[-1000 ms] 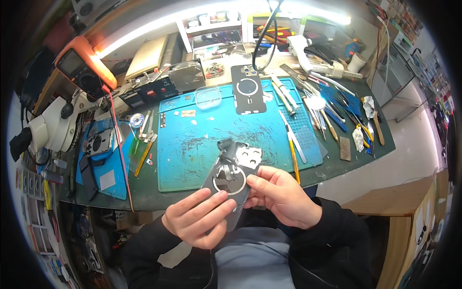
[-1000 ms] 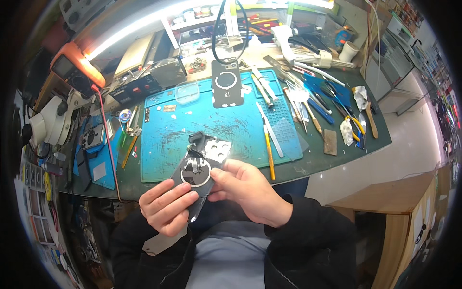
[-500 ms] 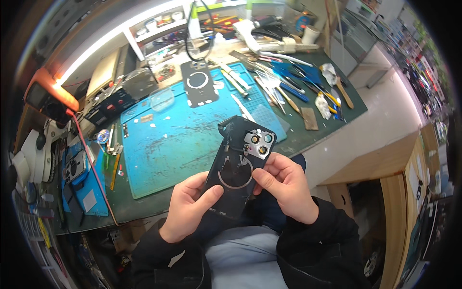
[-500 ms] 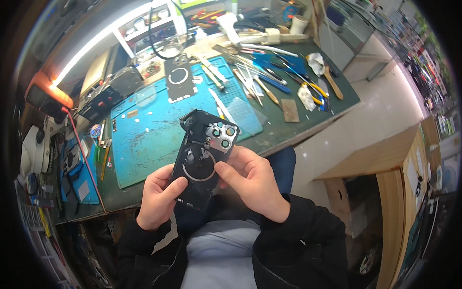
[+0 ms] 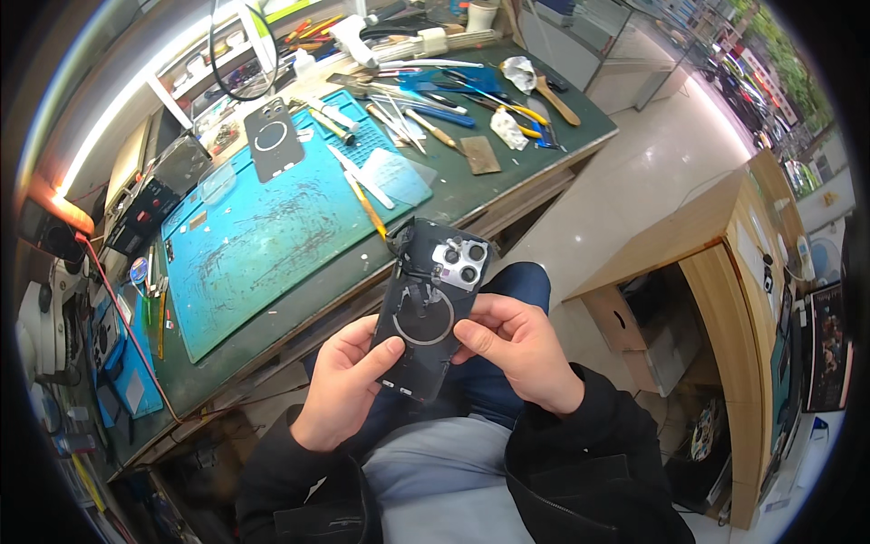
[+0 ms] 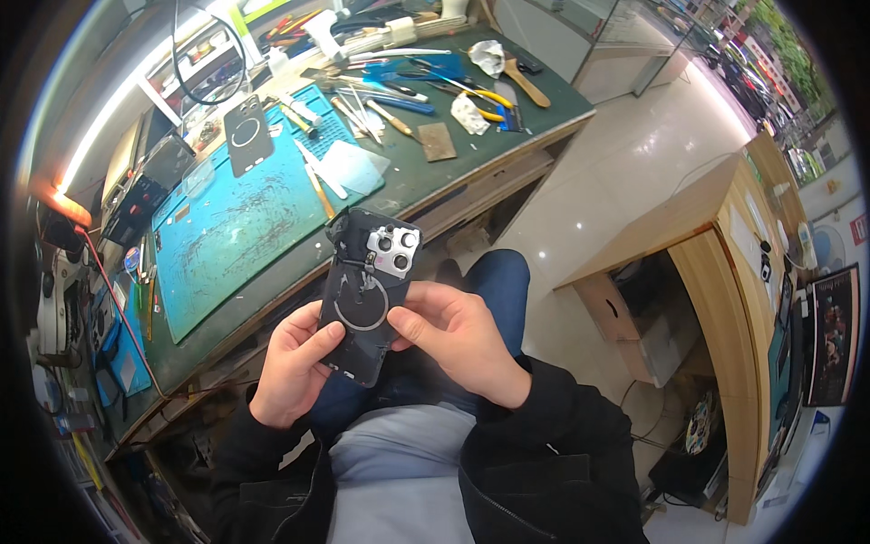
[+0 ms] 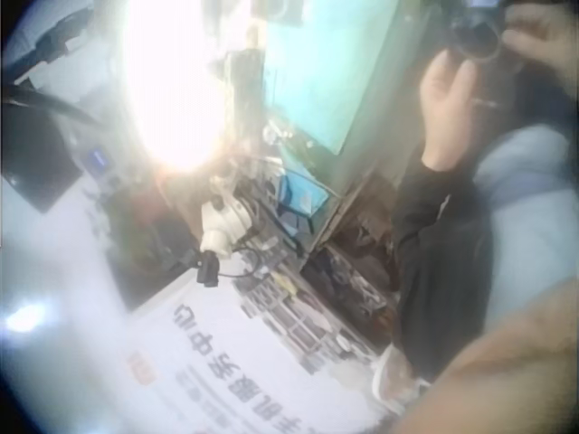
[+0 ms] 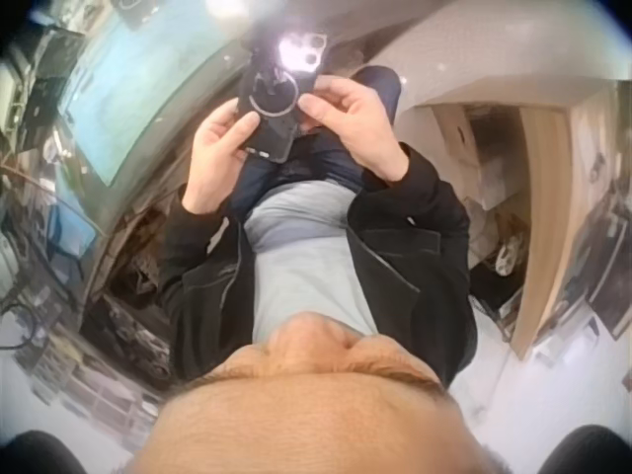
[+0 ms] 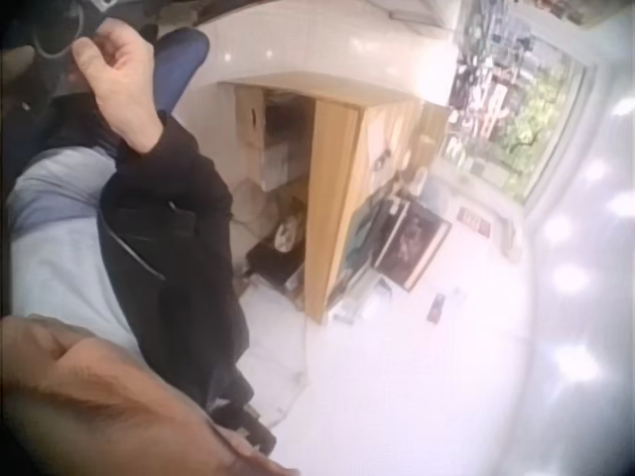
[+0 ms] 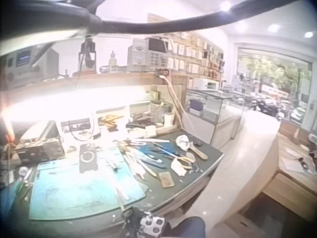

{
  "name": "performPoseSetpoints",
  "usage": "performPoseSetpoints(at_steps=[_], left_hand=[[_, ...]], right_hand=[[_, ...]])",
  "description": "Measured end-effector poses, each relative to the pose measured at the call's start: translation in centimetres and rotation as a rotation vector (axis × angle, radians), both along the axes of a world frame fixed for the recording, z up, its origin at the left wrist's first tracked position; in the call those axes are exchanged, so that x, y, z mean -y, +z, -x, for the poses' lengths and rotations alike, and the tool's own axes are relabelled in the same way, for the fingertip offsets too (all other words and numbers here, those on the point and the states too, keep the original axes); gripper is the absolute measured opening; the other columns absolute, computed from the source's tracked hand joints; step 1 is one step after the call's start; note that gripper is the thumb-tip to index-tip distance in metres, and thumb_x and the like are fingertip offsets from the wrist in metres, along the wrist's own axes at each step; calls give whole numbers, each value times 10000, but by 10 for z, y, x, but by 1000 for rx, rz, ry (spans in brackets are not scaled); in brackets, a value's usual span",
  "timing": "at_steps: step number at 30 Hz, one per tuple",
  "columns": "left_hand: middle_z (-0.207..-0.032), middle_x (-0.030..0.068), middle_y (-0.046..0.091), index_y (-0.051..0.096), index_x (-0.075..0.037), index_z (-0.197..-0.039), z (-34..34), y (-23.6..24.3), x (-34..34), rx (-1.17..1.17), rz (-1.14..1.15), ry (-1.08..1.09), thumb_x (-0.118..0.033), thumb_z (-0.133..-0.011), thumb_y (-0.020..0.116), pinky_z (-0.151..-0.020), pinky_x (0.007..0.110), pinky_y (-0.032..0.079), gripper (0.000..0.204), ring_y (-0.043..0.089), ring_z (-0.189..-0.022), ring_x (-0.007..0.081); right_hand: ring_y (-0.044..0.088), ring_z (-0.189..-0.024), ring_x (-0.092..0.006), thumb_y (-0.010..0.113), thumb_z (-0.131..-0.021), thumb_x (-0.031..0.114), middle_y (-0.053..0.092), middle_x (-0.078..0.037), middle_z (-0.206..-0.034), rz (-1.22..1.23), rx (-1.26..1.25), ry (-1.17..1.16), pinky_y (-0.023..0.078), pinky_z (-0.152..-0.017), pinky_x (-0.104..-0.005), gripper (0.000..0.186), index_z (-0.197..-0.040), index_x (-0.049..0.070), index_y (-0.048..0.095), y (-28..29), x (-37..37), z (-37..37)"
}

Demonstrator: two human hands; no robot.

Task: The person removes a blue protective film from the back of a smartphone, then uses a small brush to clean adhesive residue from the camera module area and the wireless charging coil region. The person handles the phone and brush throughout the clip.

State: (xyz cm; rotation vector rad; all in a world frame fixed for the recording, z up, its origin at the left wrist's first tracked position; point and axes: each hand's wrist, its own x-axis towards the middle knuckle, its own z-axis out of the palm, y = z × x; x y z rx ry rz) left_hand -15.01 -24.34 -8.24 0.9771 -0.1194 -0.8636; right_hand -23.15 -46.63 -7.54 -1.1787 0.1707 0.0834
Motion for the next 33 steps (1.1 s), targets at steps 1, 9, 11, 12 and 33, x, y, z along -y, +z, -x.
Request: performPoseSetpoints(at_steps=[1,9,11,12,33], left_hand=[[-1231,105,732,580,56,-1398,3,3,2,-15,-8,-2,-60,-1063,627,-933,318,590,357,704,-1098,148],[-1221,93,734,603,44,-1347,14,-2,8,74,-41,-16,-30,-1041,655,-959,310,576,319,697,-1096,133],[-1218,85,735,614,34,-1336,13,-2,10,90,-55,-27,-38,-1023,688,-960,310,572,330,694,-1090,127],[-1217,80,735,621,29,-1329,10,-1,13,104,-66,-36,-44,-1011,710,-958,310,570,338,692,-1084,124],[-1109,45,756,692,5,-1179,12,-14,17,149,-230,67,-45,-946,797,-880,275,572,261,693,-975,93]], right_hand=[[688,-1023,-120,664,-1060,117,739,-65,-1190,26,0,3,584,-858,-297,287,-1309,-25,674,-2,2,5],[702,-898,-104,674,-1035,55,750,-65,-1104,146,41,-106,587,-769,-272,260,-1274,-47,685,-6,3,15],[705,-903,-97,675,-1028,46,754,-66,-1082,161,8,-41,584,-773,-264,234,-1240,-50,699,-5,8,16],[707,-906,-93,675,-1025,42,756,-66,-1071,169,-10,-8,583,-775,-260,222,-1223,-52,706,-4,10,17],[718,-690,-100,744,-974,110,744,-68,-774,473,-8,-60,564,-635,-260,150,-928,-29,707,-4,-11,4]])
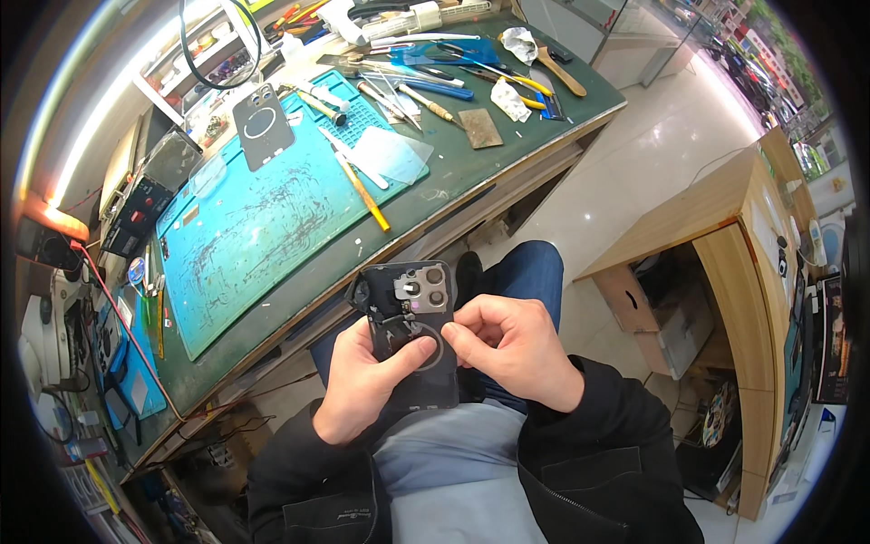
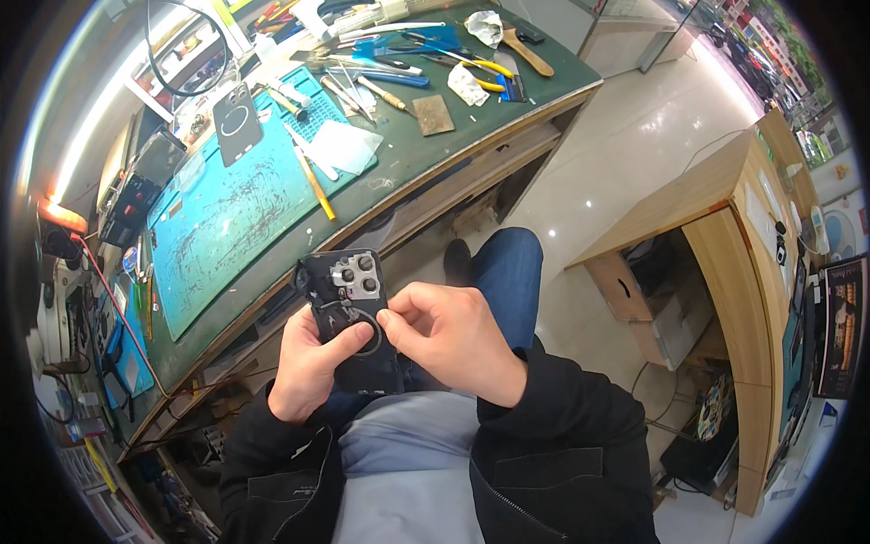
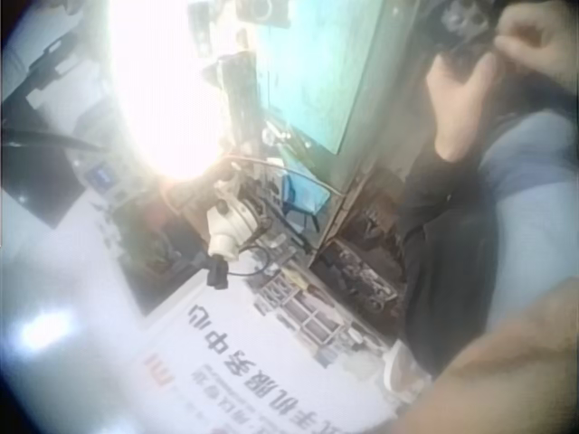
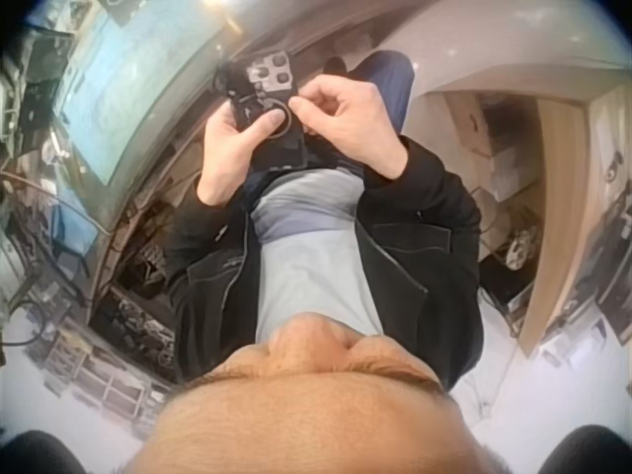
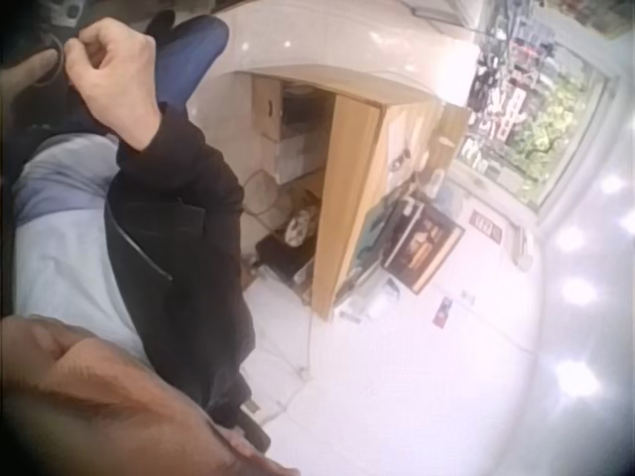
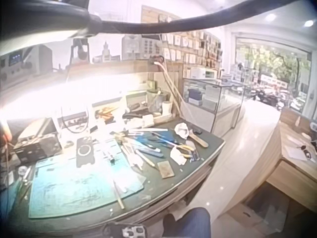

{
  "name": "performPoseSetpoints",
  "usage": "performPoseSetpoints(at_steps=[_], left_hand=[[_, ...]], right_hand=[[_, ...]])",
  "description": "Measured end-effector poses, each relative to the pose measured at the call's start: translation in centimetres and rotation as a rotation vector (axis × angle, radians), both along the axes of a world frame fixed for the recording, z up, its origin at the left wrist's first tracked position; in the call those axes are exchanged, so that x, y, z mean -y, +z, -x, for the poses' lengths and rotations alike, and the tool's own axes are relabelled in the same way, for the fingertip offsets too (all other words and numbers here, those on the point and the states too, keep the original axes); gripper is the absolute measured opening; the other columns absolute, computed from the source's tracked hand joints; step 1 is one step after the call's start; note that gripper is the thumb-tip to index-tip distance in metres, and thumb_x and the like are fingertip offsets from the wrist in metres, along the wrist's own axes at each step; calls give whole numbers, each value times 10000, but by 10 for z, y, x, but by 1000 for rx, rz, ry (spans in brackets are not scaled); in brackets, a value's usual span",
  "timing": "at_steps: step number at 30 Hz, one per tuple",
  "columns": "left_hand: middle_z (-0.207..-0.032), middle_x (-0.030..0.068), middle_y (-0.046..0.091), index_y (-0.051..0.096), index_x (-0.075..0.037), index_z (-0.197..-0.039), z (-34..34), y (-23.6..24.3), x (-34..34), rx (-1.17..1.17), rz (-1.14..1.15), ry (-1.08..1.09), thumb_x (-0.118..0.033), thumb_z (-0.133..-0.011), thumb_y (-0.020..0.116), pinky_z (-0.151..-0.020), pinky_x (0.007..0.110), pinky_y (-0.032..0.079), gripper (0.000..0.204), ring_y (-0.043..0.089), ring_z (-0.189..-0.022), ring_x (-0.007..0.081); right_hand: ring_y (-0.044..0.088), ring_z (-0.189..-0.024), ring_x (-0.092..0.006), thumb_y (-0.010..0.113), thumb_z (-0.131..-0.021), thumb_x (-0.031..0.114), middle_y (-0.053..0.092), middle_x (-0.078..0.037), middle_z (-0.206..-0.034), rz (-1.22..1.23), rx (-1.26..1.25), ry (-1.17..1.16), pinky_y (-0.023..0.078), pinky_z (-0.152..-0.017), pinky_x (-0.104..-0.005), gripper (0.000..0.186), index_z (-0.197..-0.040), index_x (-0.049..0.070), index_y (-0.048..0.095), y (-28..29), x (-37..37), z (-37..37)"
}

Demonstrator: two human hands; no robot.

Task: The person removes a blue protective film from the back of a smartphone, then uses a small brush to clean adhesive residue from the camera module area and the wireless charging coil region. The person handles the phone and brush throughout the clip.

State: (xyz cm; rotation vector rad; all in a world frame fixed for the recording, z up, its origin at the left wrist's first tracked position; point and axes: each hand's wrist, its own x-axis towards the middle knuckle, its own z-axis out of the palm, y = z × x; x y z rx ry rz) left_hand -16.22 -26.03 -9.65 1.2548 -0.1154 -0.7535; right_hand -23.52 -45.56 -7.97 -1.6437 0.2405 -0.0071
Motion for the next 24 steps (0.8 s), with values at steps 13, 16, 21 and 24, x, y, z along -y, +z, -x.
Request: performPoseSetpoints(at_steps=[13,16,21,24], left_hand=[[-1029,43,758,708,-3,-1115,-3,-1,-10,427,-121,14,21,-902,794,-828,285,569,231,690,-924,108],[-1003,100,751,735,-20,-1020,-21,1,-12,1176,-9,-14,-9,-744,833,-795,341,580,293,725,-893,243],[-1069,76,745,760,-51,-994,-27,1,-21,1627,41,-10,-91,-716,770,-849,391,597,282,716,-989,252],[-1072,72,748,774,-60,-1002,-27,4,-25,1643,27,-37,-92,-706,766,-860,385,595,297,712,-1001,238]], right_hand=[[734,-788,-223,780,-904,51,741,-108,-906,284,338,93,572,-684,-306,113,-991,0,730,5,5,-5],[724,-880,-286,815,-821,11,756,-87,-991,400,706,135,594,-730,-348,201,-1009,51,755,0,9,-12],[760,-849,-253,811,-718,-5,757,-101,-998,569,1045,176,621,-669,-320,277,-986,11,743,1,12,-17],[773,-861,-249,815,-724,15,759,-108,-980,615,1086,180,629,-679,-311,271,-984,6,740,-1,11,-17]])
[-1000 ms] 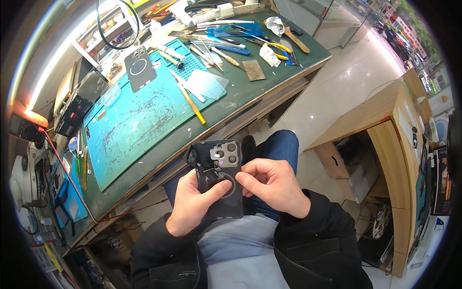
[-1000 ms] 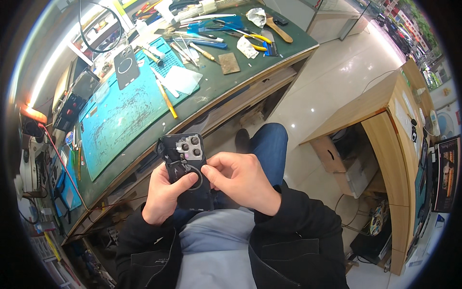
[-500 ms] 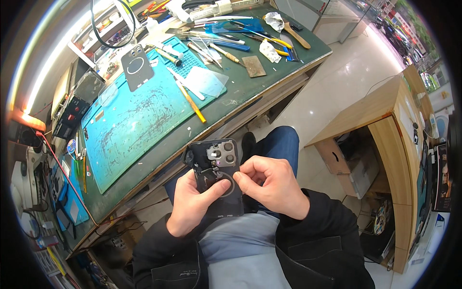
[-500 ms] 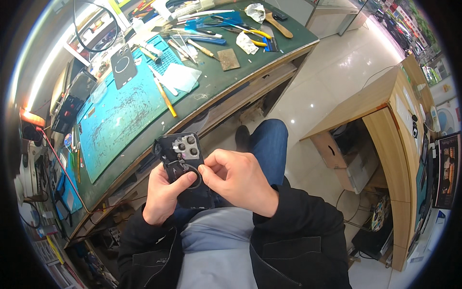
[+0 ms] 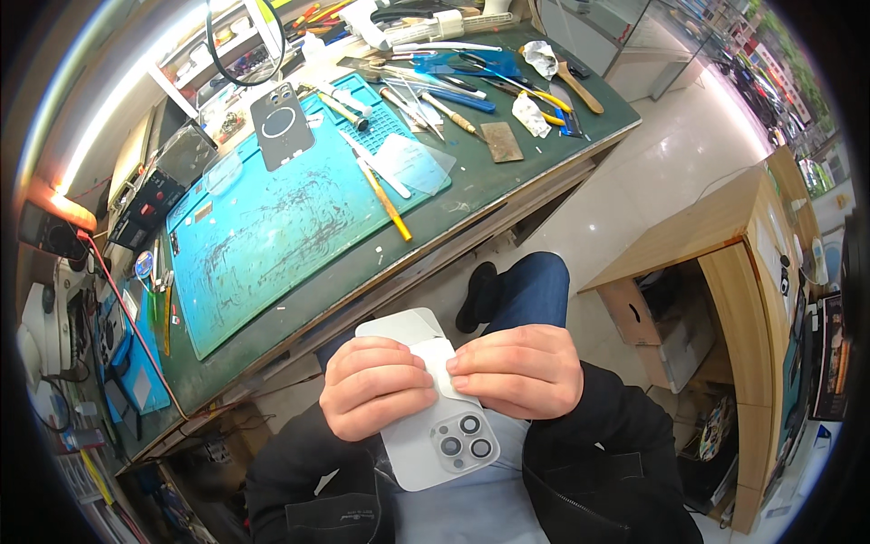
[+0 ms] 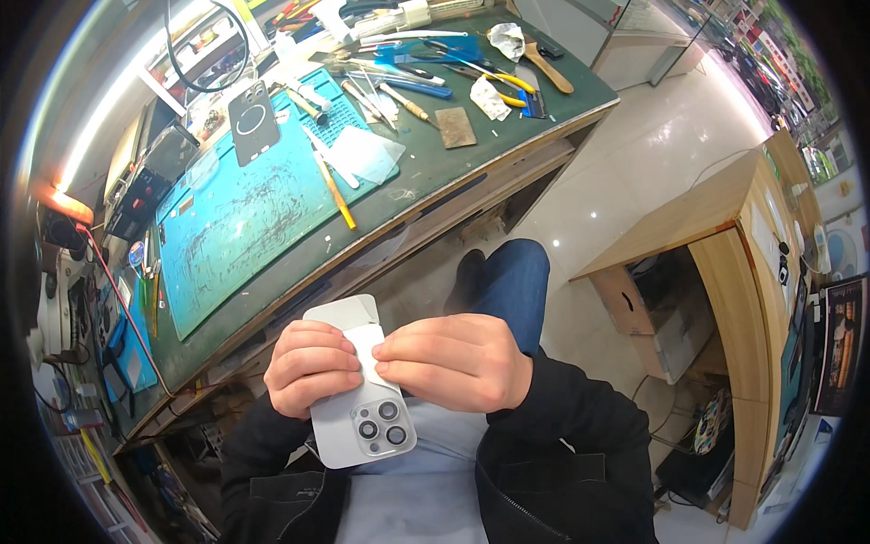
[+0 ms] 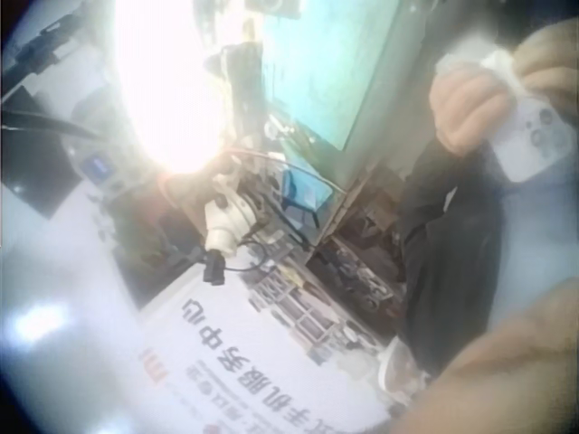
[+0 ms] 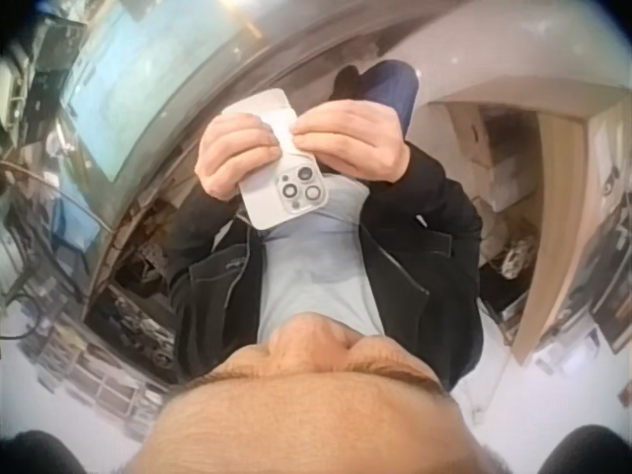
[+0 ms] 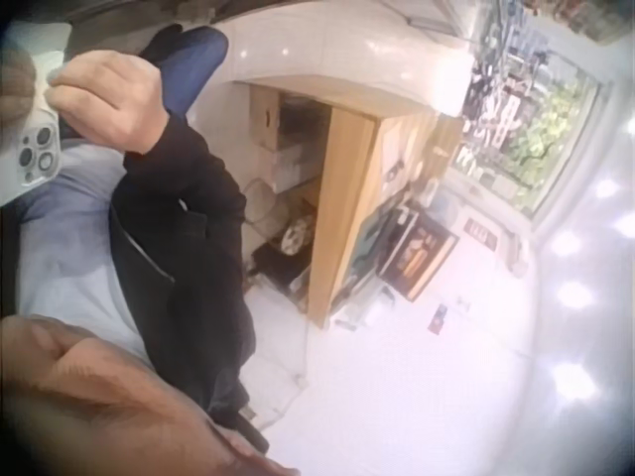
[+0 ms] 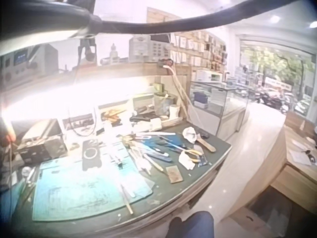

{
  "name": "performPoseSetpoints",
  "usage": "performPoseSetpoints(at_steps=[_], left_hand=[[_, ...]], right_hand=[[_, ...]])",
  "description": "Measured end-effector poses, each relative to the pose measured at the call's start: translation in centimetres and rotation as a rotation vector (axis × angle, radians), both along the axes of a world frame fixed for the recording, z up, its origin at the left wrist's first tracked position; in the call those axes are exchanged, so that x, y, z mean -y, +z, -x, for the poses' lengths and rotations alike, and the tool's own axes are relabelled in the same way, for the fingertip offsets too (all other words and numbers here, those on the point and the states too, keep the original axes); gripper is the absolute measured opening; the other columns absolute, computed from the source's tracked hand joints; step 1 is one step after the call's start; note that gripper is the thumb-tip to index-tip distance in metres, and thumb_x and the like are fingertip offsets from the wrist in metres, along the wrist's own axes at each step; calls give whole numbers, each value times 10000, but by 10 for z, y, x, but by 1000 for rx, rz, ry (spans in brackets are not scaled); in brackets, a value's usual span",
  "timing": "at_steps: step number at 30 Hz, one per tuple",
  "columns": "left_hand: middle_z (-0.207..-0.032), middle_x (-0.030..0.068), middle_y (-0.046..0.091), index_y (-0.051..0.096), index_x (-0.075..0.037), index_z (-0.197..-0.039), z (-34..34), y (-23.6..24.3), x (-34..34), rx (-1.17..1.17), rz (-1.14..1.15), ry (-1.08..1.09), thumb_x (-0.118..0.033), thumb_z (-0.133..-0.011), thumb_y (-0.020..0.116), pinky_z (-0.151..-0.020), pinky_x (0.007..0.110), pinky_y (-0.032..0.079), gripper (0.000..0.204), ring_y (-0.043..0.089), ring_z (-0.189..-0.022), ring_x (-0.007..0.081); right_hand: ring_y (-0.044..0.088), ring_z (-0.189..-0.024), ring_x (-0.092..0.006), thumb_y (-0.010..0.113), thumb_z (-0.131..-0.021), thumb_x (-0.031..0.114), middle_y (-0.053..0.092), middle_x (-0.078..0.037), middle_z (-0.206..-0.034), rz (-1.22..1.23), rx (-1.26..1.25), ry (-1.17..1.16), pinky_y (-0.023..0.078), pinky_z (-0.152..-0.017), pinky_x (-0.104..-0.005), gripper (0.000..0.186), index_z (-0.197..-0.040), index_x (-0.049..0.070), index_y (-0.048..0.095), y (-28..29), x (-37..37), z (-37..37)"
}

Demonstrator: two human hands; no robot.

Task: The person removes a blue protective film from the back of a smartphone, then uses a small brush to clean adhesive residue from the camera module area and the wireless charging coil region. The person handles the phone and brush throughout the clip.

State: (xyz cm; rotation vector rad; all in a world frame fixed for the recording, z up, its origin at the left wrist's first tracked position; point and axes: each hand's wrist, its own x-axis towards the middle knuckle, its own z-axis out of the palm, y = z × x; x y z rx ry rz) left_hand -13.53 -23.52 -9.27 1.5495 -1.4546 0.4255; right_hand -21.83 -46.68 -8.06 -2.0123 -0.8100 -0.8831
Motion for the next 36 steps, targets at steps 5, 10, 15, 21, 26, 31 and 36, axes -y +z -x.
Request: performPoseSetpoints(at_steps=[5,10,15,21,26,31,36], left_hand=[[-1051,83,746,771,-41,-1014,1,-1,1,-44,-14,-8,-112,-679,789,-859,383,596,343,719,-977,243],[-1031,102,743,760,-14,-1020,5,-2,4,-109,10,-24,-111,-660,811,-799,378,608,377,732,-940,273],[-1032,108,744,751,-12,-1037,6,-6,2,-133,6,-14,-115,-663,820,-787,377,611,394,740,-941,281],[-1030,107,745,747,-10,-1040,7,-5,2,-134,10,-9,-107,-682,819,-782,375,614,378,741,-942,281],[-1032,110,744,745,-6,-1040,6,-5,1,-130,2,-10,-104,-683,815,-781,376,616,378,741,-944,283],[-1031,119,743,738,-5,-1013,6,-8,1,-153,-8,-17,-109,-689,823,-781,375,614,351,741,-942,288],[-942,107,746,720,7,-1022,12,-17,10,-570,-12,67,9,-762,840,-771,320,585,287,736,-860,241]], right_hand=[[773,-852,-244,832,-716,19,760,-105,-961,12,-17,-8,624,-664,-303,289,-988,3,737,0,0,0],[773,-887,-229,869,-800,99,782,-101,-1017,52,-55,-14,620,-720,-295,279,-1037,16,746,-2,3,3],[760,-815,-226,891,-706,61,755,-98,-950,-6,-35,-33,610,-645,-293,326,-985,4,734,0,-3,1],[757,-808,-229,894,-703,63,752,-98,-945,-11,-44,-33,612,-643,-301,328,-983,6,734,-2,-4,2],[754,-798,-226,892,-690,61,750,-95,-941,-7,-52,-32,609,-635,-299,331,-976,8,734,-2,-4,1],[750,-786,-226,884,-692,47,749,-88,-921,-22,-60,-53,603,-625,-303,316,-966,15,731,-2,-6,1],[693,-692,-261,779,-728,-55,705,-75,-833,-107,-287,-133,569,-613,-341,229,-921,44,702,-2,-8,-5]])
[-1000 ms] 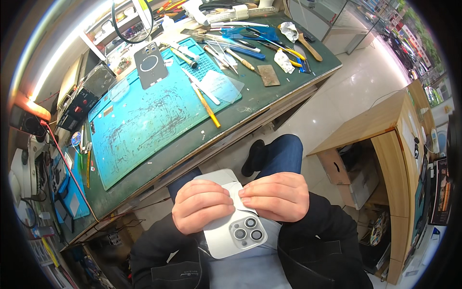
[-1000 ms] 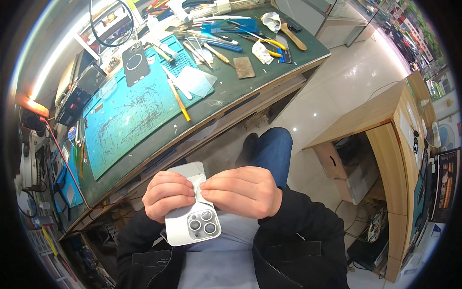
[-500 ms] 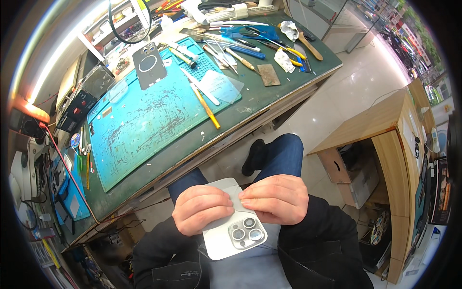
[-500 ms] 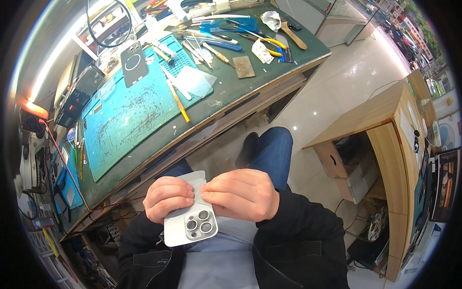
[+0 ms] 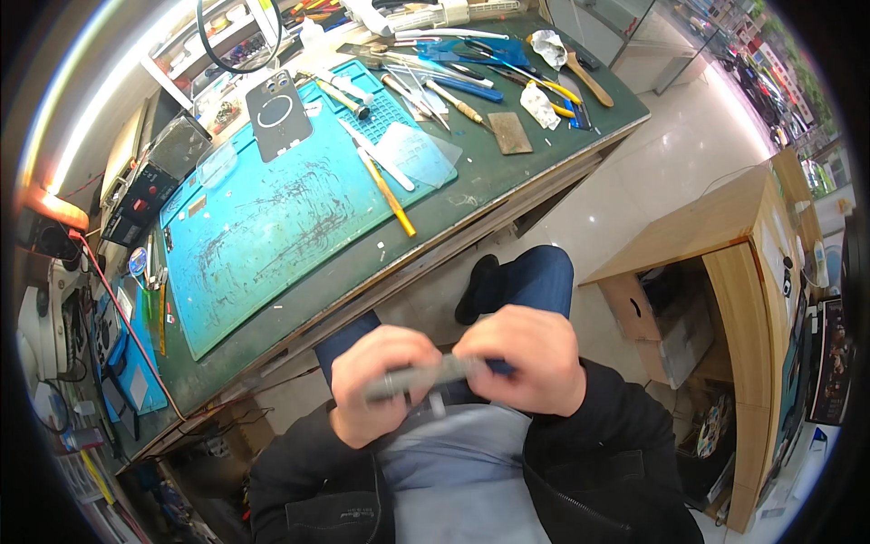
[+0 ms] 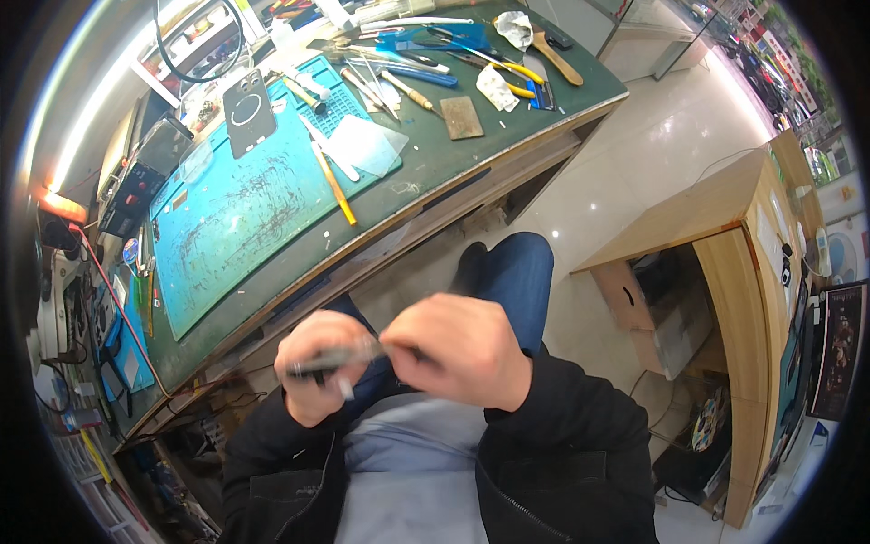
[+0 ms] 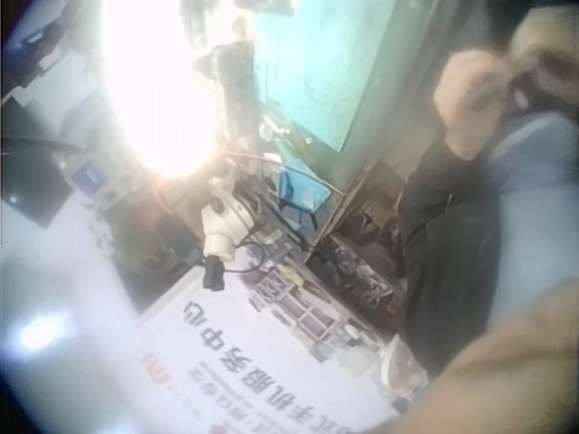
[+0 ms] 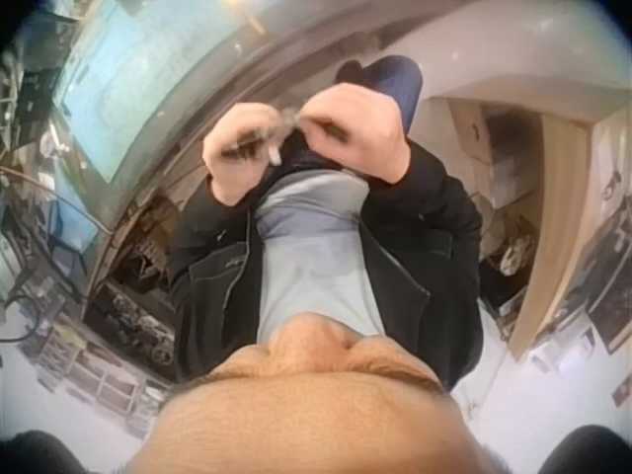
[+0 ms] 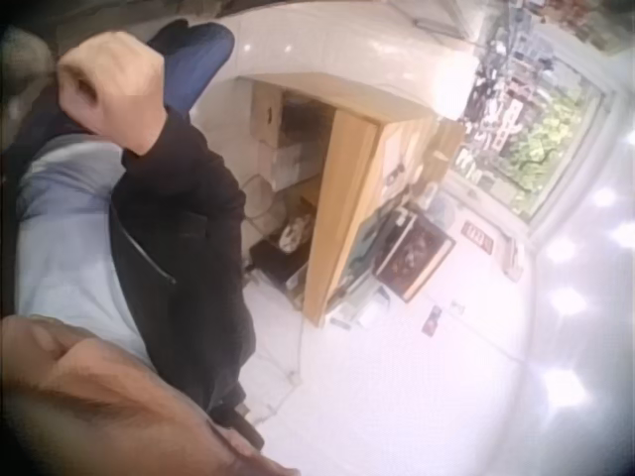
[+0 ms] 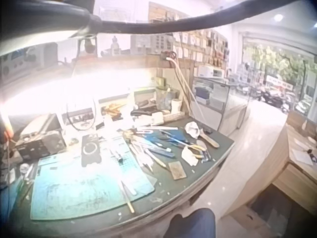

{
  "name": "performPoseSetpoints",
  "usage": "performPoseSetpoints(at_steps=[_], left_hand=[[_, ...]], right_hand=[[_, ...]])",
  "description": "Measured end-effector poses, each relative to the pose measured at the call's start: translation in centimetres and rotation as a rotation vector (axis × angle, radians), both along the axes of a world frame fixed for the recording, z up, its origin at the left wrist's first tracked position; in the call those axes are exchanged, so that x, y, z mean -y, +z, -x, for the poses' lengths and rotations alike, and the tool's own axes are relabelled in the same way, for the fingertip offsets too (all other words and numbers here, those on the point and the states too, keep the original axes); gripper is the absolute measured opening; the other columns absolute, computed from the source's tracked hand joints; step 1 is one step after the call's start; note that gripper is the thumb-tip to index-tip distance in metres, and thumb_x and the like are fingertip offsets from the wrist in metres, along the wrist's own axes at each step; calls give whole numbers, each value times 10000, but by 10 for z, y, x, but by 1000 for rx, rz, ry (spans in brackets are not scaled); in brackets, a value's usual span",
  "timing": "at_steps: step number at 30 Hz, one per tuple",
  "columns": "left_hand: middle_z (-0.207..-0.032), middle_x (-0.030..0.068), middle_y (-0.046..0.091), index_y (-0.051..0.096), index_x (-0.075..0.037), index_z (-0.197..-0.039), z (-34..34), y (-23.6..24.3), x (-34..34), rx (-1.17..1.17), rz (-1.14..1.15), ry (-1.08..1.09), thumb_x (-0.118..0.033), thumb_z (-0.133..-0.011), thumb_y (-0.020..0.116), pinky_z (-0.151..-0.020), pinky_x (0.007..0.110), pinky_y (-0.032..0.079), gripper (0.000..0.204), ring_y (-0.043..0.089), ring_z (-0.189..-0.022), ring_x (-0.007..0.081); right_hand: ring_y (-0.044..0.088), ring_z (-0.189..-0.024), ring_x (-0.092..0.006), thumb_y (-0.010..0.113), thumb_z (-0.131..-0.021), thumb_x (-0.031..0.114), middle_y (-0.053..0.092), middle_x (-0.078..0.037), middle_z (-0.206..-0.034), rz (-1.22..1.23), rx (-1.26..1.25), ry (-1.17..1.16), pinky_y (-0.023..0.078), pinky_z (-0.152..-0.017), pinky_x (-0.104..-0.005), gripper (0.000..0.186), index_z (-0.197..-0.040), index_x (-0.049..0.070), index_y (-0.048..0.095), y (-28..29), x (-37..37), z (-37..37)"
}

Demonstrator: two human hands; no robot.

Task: The person removes a blue protective film from the back of a smartphone, then uses a small brush to clean adhesive residue from the camera module area and the wireless charging coil region. The person handles the phone and brush throughout the clip.

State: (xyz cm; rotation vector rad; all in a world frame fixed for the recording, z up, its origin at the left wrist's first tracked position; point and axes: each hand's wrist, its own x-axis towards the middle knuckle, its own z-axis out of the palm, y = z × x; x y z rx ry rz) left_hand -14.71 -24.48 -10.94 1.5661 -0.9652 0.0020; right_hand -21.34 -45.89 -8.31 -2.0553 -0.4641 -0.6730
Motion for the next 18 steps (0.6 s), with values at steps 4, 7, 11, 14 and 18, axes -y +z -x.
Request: performPoseSetpoints(at_steps=[4,7,11,14,18], left_hand=[[-1046,56,788,722,29,-1116,12,-8,6,-731,25,47,-16,-913,825,-805,271,575,233,709,-917,86],[-1046,56,784,709,26,-1139,11,-9,4,-826,28,0,-27,-921,825,-820,267,579,253,706,-924,88],[-1036,55,779,706,19,-1143,12,-6,8,-860,-9,34,-55,-916,839,-794,260,581,273,701,-903,83],[-1025,43,776,708,14,-1140,13,-7,10,-916,-6,42,-65,-918,839,-780,251,576,270,698,-889,77],[-1031,37,773,709,11,-1141,14,-7,10,-945,-26,57,-62,-920,834,-779,247,573,264,693,-889,72]], right_hand=[[733,-654,-150,773,-859,32,716,-82,-772,-175,-422,-62,579,-598,-287,117,-922,-7,683,5,-1,0],[656,-627,-99,775,-850,13,693,-52,-721,-228,-514,-86,525,-582,-252,110,-867,-6,668,5,-1,0],[651,-635,-76,762,-884,38,707,-40,-713,-296,-631,-46,524,-582,-251,126,-852,1,645,2,-1,0],[650,-640,-66,755,-893,41,711,-40,-718,-321,-670,-44,527,-584,-248,139,-844,4,631,-2,-2,-1],[644,-646,-55,748,-902,45,703,-34,-717,-329,-708,-53,524,-583,-241,149,-838,2,621,-2,-3,-1]])
